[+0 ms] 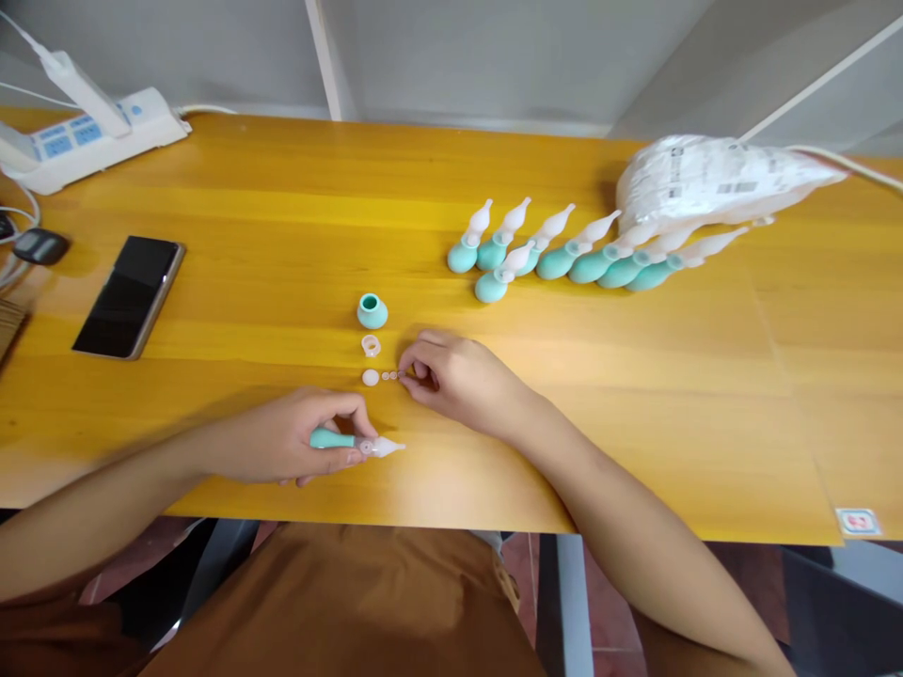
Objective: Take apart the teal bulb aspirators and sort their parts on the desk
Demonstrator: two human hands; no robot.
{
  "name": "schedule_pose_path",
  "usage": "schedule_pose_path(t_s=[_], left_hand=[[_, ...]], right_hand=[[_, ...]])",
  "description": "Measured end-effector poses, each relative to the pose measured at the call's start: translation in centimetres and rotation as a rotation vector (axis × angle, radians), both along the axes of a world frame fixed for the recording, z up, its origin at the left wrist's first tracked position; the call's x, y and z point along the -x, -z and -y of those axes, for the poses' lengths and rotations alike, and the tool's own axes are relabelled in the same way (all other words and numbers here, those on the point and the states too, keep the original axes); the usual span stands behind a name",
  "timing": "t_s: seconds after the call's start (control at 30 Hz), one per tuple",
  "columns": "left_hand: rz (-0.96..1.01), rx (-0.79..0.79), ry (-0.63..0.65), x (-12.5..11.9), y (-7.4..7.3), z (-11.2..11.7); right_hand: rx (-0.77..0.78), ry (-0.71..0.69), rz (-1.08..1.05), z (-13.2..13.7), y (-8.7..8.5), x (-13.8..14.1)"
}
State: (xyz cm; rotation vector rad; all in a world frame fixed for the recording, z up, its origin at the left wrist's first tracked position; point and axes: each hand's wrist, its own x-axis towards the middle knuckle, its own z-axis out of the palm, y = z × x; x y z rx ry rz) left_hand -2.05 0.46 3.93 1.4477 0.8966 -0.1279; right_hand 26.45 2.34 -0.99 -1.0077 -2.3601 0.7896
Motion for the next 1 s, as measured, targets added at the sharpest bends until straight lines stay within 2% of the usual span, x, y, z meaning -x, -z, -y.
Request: schedule_pose_path(t_s=[0.17,0.3,0.37,0.47,0.53,0.7,0.87,0.93,1.0], left_hand=[[-0.001,-0.004,0.002,0.1,0.1,-0.1],[0.112,-0.095,-0.048,0.1,0.0,-0.1],[0.202,-0.148,-0.083,0.1,-0.1,0.0],[0.291,-0.166,-0.149,0.2,-0.2,0.2],[0.325,-0.153,-0.197,0.2,-0.3,0.4],[0.348,-0.095,-0.254,0.3,-0.4,0.7],[0.361,-0.167,-0.224,0.3,-0.4,0.7],[0.374,-0.131,-0.182,0.4,-0.4,0.7],[0.416,-0.020,-0.136,0.6,-0.4,0.6]], right_hand=[[0.014,-0.005,-0.027,-0.1,-0.1,0.1],[0.037,0.050,-0.210,0.0,-0.9,-0.2],[0.144,-0.008,-0.342,0.2,-1.2,-0.2],[0.426,-0.206,-0.494,0.9,-1.3,0.2],[0.539,-0.227,-0.565,1.5,-1.1,0.8],[0.708,-0.116,-0.754,2.6,-0.6,2.1],[0.782,-0.183,-0.827,3.1,-0.6,2.2],[0.852,-0.237,-0.821,3.5,-0.7,2.1],[0.912,-0.313,-0.822,3.8,-0.8,2.1]])
